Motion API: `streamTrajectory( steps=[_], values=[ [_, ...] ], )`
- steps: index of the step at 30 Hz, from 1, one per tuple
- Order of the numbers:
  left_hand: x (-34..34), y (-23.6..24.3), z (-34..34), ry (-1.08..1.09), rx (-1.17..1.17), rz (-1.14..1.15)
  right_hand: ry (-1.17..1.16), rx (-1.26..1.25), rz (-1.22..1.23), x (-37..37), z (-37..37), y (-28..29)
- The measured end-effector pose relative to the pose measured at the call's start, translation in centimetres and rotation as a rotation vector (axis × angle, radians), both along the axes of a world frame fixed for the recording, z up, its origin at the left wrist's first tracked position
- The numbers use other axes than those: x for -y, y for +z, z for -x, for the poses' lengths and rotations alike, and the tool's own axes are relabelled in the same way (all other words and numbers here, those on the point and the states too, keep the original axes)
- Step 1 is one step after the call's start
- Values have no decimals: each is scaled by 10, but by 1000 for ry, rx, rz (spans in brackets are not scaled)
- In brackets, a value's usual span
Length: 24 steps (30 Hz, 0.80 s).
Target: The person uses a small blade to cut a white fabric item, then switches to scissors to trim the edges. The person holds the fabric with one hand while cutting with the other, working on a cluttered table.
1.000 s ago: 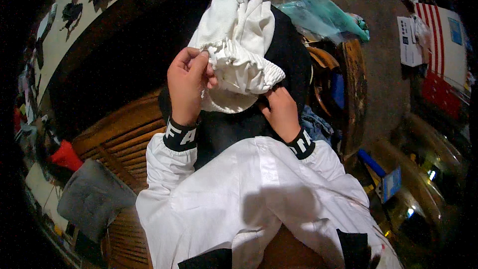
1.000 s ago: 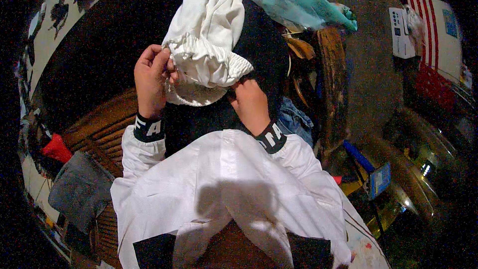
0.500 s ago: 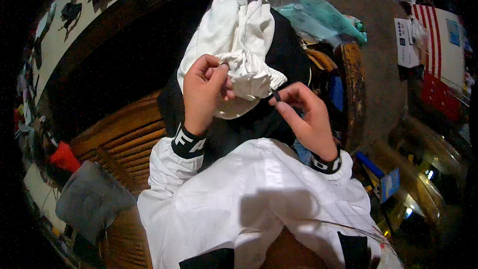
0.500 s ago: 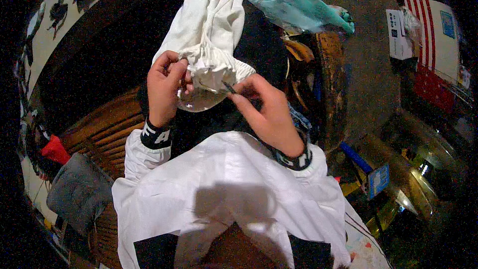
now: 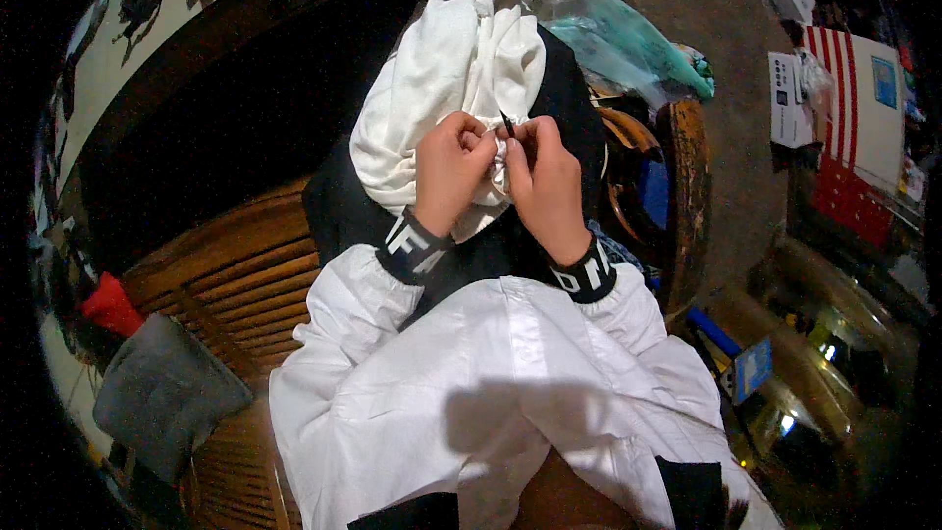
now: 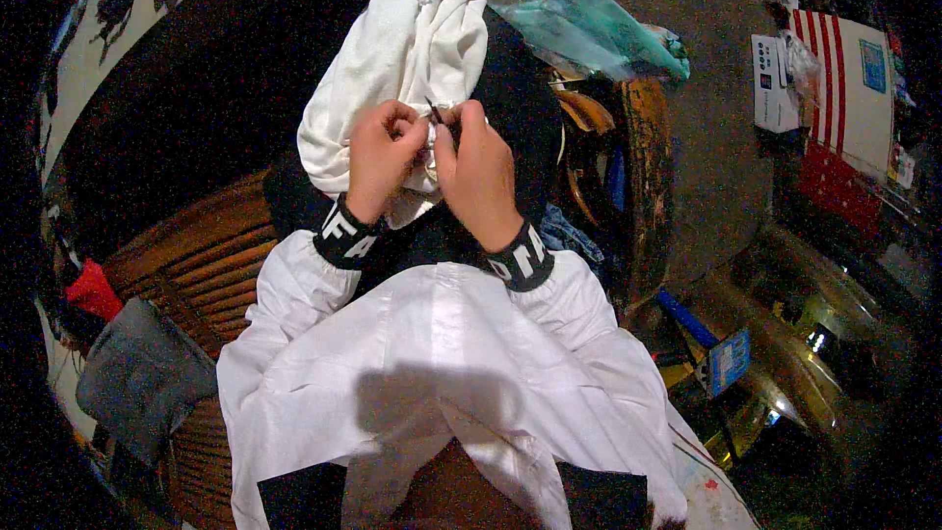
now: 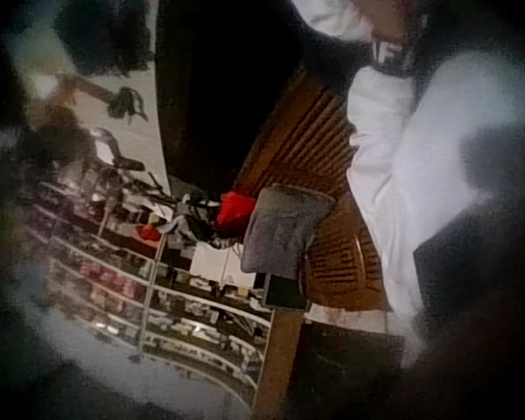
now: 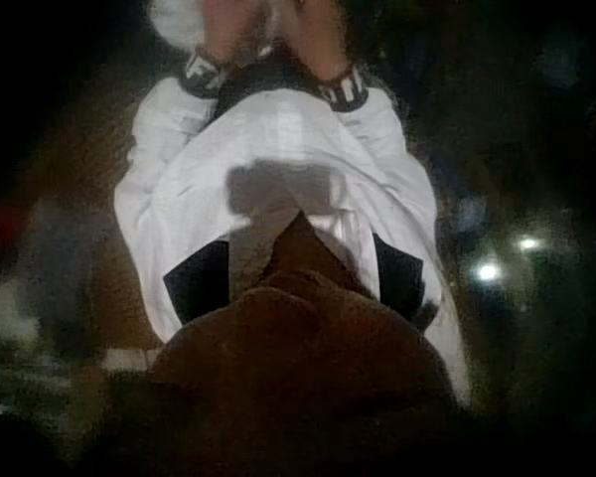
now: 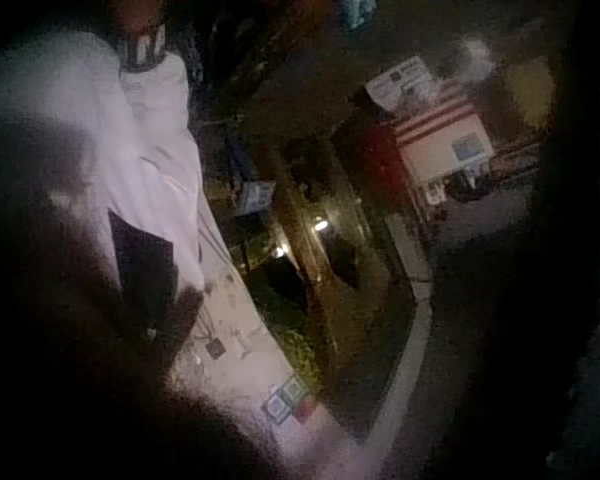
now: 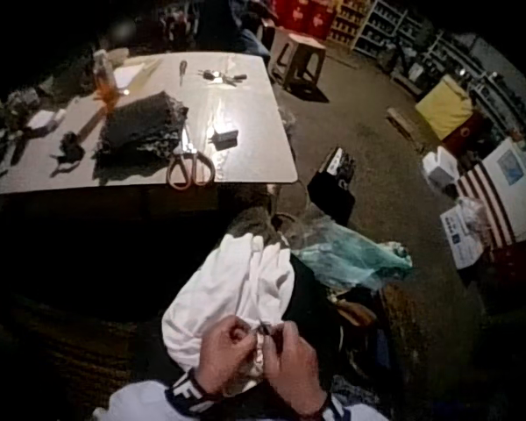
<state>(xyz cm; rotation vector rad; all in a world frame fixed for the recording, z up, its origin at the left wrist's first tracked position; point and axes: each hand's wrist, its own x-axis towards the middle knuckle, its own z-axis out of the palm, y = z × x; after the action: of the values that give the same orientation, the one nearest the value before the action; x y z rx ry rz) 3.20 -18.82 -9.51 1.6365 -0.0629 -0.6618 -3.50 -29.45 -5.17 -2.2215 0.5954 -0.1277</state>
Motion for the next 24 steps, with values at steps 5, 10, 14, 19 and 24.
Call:
streamTrajectory(
  steps=[5, 10, 14, 19, 24],
  values=[
    [-1, -7, -6, -54, -192, 45, -70, -30, -66, 4, -1, -13],
    [-5, 4, -12, -40, -363, 165, -112, 74, -194, 2, 4, -12],
    [-6, 5, -14, -41, -394, 167, -108, 26, -237, -2, 3, -4],
    [-6, 6, -15, -60, -406, 181, 25, 24, -66, 7, 7, -13],
    [-6, 3, -14, -65, -370, 161, -3, -31, -16, 1, 4, 4]
  ],
)
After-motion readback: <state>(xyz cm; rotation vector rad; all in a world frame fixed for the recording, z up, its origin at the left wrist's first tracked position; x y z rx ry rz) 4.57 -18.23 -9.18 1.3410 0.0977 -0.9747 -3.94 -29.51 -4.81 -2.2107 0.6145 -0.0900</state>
